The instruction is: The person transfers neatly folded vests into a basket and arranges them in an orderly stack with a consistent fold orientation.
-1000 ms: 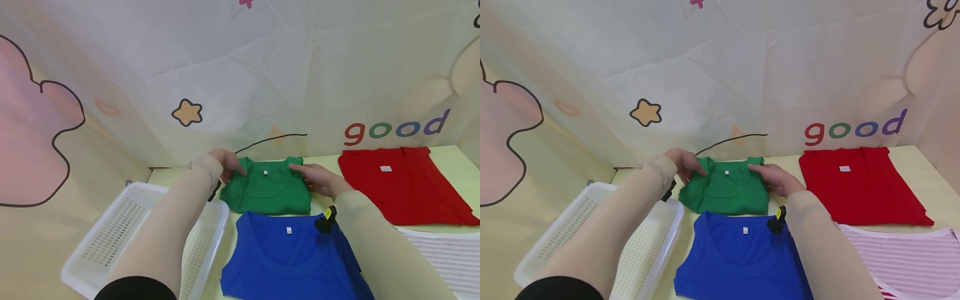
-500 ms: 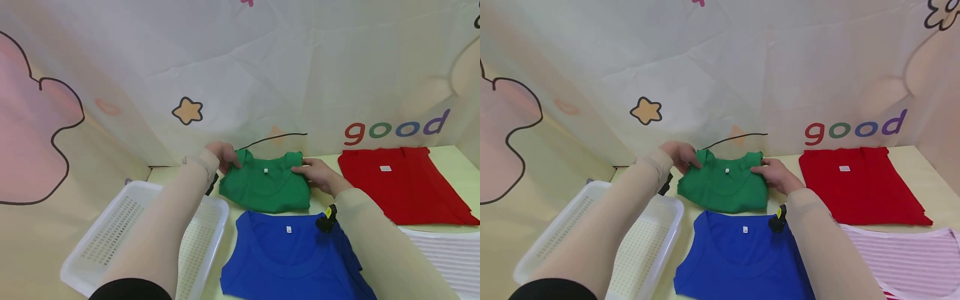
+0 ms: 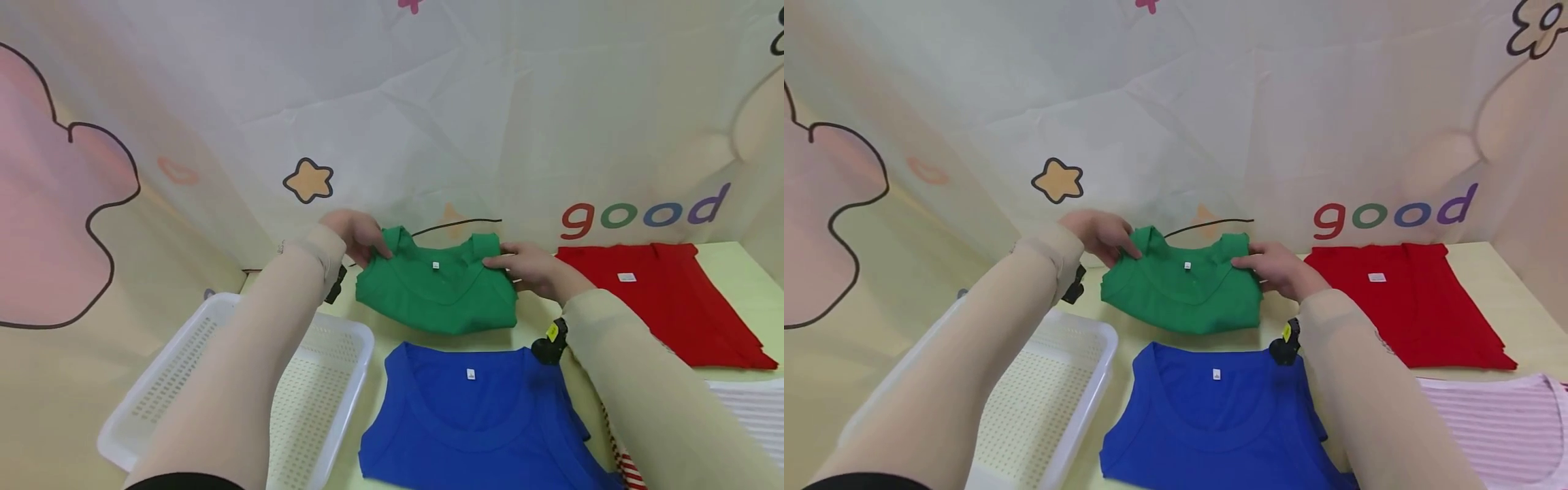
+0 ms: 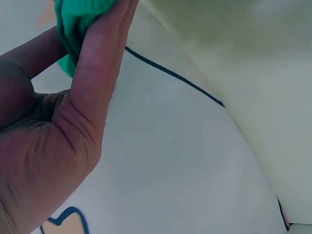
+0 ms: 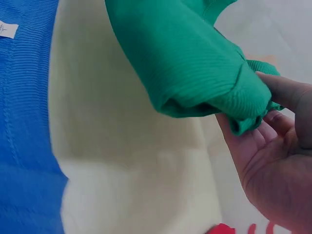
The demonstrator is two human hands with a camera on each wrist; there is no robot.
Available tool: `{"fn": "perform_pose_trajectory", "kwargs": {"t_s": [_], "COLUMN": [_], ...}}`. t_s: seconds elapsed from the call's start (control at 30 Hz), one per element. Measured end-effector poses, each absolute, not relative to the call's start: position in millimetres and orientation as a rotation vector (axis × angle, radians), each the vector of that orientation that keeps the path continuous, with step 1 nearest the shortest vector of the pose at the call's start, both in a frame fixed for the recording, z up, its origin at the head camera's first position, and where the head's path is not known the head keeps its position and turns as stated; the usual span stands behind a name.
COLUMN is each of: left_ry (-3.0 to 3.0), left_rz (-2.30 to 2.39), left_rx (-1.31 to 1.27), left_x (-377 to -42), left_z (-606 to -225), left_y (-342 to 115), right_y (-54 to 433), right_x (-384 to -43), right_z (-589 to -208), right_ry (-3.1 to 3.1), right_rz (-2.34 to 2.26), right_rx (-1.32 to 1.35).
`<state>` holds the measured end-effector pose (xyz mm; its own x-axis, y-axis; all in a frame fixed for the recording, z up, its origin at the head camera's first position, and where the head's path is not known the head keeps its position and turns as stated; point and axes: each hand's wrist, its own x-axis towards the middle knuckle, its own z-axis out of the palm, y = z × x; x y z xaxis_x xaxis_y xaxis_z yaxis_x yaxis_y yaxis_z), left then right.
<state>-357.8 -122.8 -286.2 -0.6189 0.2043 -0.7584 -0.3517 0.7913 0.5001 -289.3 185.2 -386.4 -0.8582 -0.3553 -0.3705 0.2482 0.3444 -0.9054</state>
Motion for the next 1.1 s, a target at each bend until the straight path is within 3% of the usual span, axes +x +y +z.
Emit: {"fn": "perform_pose_trajectory", "kwargs": {"t_s": [0.63, 1.1], "left_ry": [2.118, 2.164], "left_rz": [0.927, 0.999], "left_rx": [0.011, 0.037], "left_x": [-353, -355], "left_z": [-214, -189], "left_y": [-122, -129], "right_y": [219, 237], "right_x": [-307, -312], "right_z": [-312, -283], "right_ry": [2.139, 2.167], "right_rz": [-1.557, -1.625], "right_rx": [-0.230, -0.234]}}
